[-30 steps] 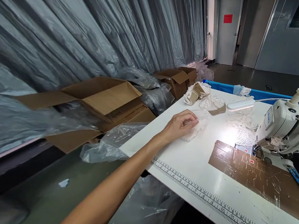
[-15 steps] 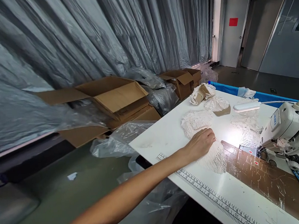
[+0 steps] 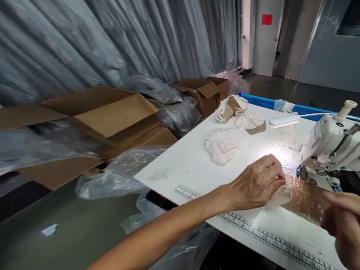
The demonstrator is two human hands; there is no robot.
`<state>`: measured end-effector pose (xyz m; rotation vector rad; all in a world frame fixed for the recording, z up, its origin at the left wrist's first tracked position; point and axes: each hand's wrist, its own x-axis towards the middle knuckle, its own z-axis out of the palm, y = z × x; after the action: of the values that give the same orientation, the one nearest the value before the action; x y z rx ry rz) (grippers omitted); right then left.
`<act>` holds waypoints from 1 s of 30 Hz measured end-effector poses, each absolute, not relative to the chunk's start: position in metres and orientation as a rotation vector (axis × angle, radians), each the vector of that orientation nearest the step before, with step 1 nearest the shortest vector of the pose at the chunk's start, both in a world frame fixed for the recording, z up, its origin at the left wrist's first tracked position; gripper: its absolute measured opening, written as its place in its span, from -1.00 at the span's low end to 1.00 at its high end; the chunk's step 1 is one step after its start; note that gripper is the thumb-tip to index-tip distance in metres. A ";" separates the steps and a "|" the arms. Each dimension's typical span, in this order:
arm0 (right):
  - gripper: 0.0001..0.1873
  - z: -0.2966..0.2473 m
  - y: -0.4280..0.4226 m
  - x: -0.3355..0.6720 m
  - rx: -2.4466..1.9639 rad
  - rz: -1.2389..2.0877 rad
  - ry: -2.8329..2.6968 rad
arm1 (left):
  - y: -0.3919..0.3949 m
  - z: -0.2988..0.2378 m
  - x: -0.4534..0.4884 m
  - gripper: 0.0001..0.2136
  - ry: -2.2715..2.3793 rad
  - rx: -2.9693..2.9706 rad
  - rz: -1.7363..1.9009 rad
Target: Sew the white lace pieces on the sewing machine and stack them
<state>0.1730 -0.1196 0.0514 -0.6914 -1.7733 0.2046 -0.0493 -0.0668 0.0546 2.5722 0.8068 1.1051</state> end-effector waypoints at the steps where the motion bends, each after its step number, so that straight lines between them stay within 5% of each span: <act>1: -0.66 0.049 -0.116 0.169 -0.644 0.171 -1.750 | -0.069 0.059 -0.047 -0.82 0.780 2.567 1.148; 7: -0.71 0.041 -0.101 0.168 -0.854 0.290 -1.851 | -0.079 0.072 -0.039 -0.86 0.571 2.280 0.878; 13: -0.40 0.039 -0.108 0.164 -0.761 1.284 -1.843 | -0.086 0.072 -0.032 -0.79 0.631 2.053 0.602; 19: -0.68 0.026 -0.104 0.177 -0.854 1.617 -1.847 | -0.064 0.058 -0.035 -0.72 0.797 2.100 0.600; 22: -0.72 0.021 -0.096 0.195 -1.104 1.415 -1.900 | -0.045 0.043 -0.039 -0.67 0.883 2.182 0.612; 30: -0.58 0.027 -0.060 0.261 -2.175 -0.007 -1.744 | 0.014 0.014 -0.043 -0.68 1.019 2.722 0.788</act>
<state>0.2606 -0.0599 0.0273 -2.1753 -1.7442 -0.0074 -0.0428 0.0141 0.0137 2.7223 1.0194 0.7885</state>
